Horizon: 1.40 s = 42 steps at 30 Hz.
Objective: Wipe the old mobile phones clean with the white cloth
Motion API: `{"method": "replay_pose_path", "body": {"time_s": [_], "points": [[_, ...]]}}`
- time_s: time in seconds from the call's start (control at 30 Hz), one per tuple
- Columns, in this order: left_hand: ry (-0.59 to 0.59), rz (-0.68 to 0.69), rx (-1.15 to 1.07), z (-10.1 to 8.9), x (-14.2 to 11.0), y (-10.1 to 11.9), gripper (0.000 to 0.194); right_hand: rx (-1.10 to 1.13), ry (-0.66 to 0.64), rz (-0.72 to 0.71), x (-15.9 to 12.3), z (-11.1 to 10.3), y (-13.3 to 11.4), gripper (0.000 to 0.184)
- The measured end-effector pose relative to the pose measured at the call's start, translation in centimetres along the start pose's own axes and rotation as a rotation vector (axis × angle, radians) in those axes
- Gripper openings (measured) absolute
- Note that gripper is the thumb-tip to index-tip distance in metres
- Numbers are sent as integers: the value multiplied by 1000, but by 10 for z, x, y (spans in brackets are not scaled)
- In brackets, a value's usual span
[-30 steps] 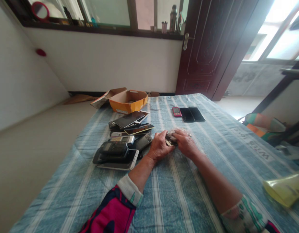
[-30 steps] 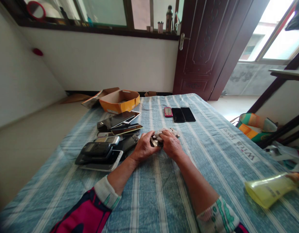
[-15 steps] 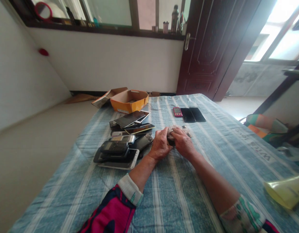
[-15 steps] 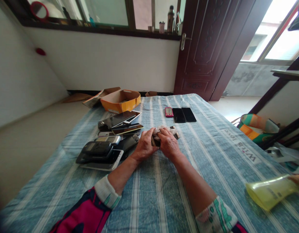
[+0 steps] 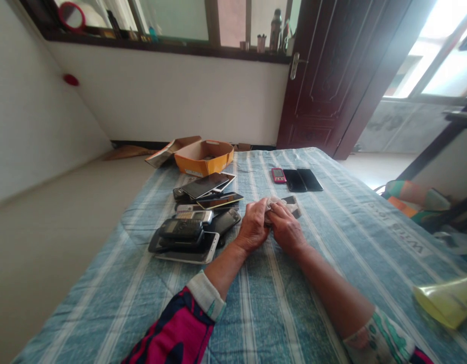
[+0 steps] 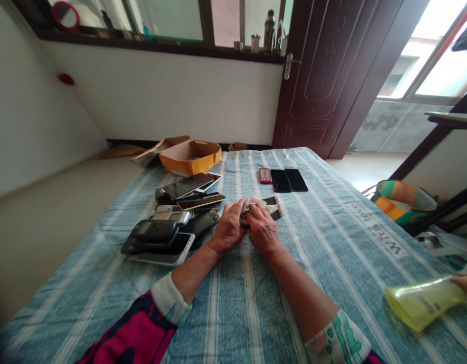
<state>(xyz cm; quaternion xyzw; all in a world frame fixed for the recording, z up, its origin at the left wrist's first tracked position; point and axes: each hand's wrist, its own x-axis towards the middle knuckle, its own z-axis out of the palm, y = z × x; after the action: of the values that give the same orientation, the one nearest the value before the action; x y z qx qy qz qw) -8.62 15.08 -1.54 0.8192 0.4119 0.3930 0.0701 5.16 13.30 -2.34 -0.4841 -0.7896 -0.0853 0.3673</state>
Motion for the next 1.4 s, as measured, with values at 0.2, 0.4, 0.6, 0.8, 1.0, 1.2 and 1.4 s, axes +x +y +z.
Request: {"method": "replay_pose_path", "body": {"time_s": [0.2,0.4,0.6,0.8,1.0,1.2,1.4], "points": [[9,150,57,-2,0,0,66,-12,76,-7,1,-3,9,37],[-25,244,123,-4,2,1,71,-6,158,210,7,-14,43,34],[31,363,170,-2,1,-2,69,-11,24,213,18,-30,37,29],[26,333,160,1,0,-6,71,-35,-85,175,26,-37,24,26],[-4,342,147,1,0,-6,68,-82,-104,170,27,-42,28,25],[-4,327,160,2,-2,-3,67,-142,-141,135,26,-52,23,16],[-41,246,151,-1,-4,1,68,-199,-221,144,29,-61,17,12]]}}
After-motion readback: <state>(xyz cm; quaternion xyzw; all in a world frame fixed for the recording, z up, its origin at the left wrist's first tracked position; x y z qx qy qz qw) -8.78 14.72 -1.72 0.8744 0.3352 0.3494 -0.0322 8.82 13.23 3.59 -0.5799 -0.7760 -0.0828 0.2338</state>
